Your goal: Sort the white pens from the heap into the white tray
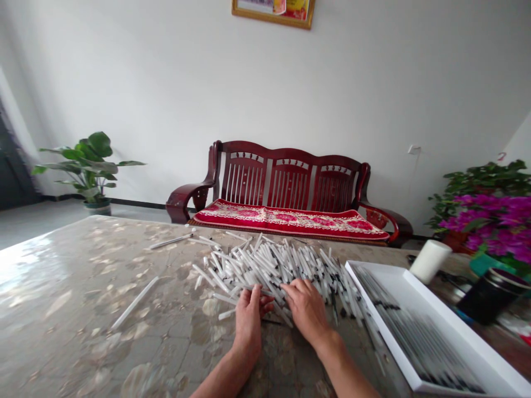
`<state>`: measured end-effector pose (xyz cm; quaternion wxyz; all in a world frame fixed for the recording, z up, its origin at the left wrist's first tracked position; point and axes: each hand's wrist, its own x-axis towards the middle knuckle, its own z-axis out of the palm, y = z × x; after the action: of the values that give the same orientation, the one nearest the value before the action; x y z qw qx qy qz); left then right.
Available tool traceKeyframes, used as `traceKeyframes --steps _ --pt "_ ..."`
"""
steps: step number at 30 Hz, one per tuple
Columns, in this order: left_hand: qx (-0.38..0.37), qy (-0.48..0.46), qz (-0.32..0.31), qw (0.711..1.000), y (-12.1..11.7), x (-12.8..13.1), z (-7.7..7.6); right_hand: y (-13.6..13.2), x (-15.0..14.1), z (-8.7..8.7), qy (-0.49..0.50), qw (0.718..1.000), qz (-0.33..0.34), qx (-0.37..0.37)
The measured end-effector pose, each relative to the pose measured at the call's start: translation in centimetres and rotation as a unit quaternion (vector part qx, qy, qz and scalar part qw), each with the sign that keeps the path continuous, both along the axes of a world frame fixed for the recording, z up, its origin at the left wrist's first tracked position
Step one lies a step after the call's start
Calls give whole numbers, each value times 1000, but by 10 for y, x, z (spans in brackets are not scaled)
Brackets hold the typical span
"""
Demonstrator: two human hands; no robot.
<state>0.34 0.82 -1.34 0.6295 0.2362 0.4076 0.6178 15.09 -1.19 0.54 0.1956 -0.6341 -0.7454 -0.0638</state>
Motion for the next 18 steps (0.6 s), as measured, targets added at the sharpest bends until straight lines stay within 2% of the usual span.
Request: traceKeyframes --steps 3,6,9,11,13,16,18 --pt "2 14 -2 1000 0 1 -1 1 -2 -2 -29 999 2 -19" --pt "5 14 -5 1000 1 2 -1 0 0 -6 -11 1000 -8 -21" --pt "3 -4 -17 1000 1 3 -1 -1 5 -11 71 997 -21 1" --pt "0 -27 -33 999 1 5 -1 -2 7 -15 172 984 -44 9" --pt "-4 -52 -48 997 0 6 -1 -2 9 -16 318 947 -44 7" --pt "-10 -80 -59 995 -1 6 0 -4 9 -16 544 839 11 -13" --pt "-13 -91 -59 994 -1 6 1 -7 8 -14 630 775 33 -36"
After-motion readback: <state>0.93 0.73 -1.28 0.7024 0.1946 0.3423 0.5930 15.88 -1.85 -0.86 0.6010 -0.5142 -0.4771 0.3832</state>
